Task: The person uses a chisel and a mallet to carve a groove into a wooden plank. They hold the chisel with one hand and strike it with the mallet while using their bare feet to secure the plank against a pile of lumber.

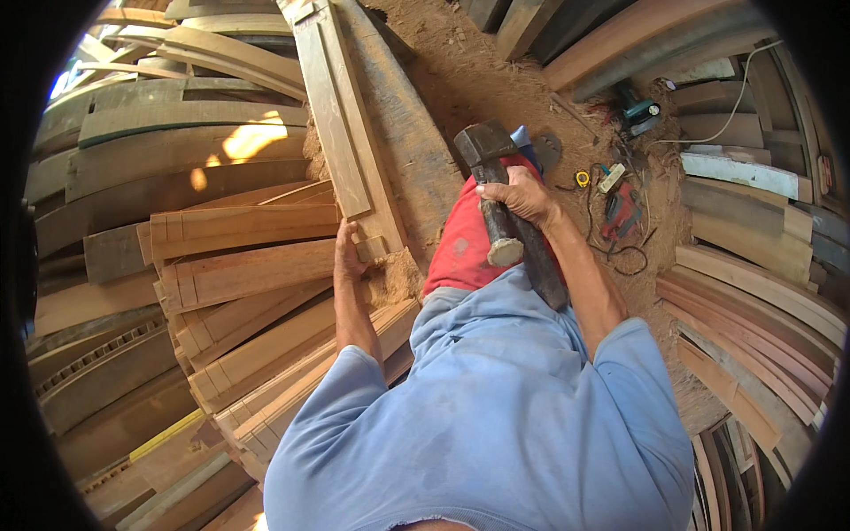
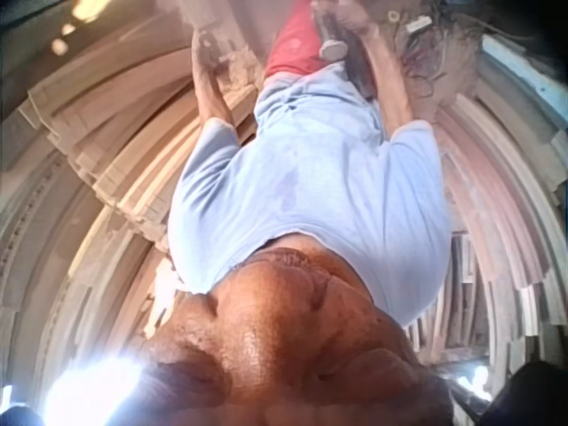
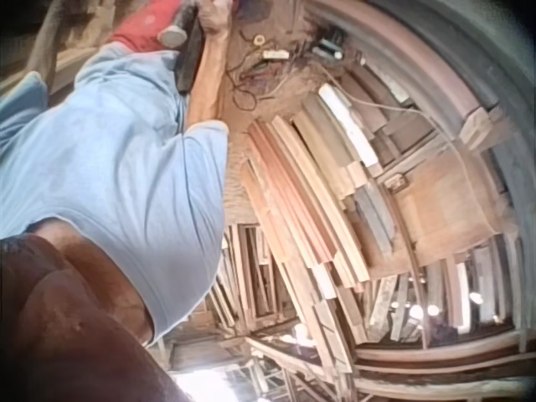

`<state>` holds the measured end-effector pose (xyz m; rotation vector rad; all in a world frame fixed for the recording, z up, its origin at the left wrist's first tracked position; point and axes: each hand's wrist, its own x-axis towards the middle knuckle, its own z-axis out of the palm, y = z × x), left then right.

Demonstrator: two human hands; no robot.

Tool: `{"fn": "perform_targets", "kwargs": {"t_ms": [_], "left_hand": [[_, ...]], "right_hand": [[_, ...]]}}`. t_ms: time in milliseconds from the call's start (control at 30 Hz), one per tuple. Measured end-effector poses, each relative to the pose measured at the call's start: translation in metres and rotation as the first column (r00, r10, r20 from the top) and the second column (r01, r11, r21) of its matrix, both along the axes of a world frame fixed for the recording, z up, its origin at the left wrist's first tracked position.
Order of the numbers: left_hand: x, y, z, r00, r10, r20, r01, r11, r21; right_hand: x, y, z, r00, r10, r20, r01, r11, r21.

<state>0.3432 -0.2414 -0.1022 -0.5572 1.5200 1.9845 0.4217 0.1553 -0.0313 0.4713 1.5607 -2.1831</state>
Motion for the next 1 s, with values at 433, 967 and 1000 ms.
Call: {"fn": "perform_targets", "kwargs": {"t_ms": [433, 967, 1000], "left_hand": [[0.004, 0.100, 0.021, 0.952, -0.280, -0.124, 0.167, 0.814, -0.556], [0.018, 0.102, 0.036, 0.918, -0.386, -0.087, 0.264, 0.762, -0.592], [0.017, 0.104, 0.030, 0.917, -0.388, -0.091, 0.263, 0.760, -0.594]], "right_hand": [[0.034, 0.027, 0.003, 0.991, -0.131, -0.022, 0.132, 0.991, 0.021], [0.049, 0.055, 0.080, 0.945, -0.303, -0.125, 0.309, 0.951, 0.031], [0.051, 0.057, 0.089, 0.950, -0.275, -0.145, 0.285, 0.957, 0.051]]}}
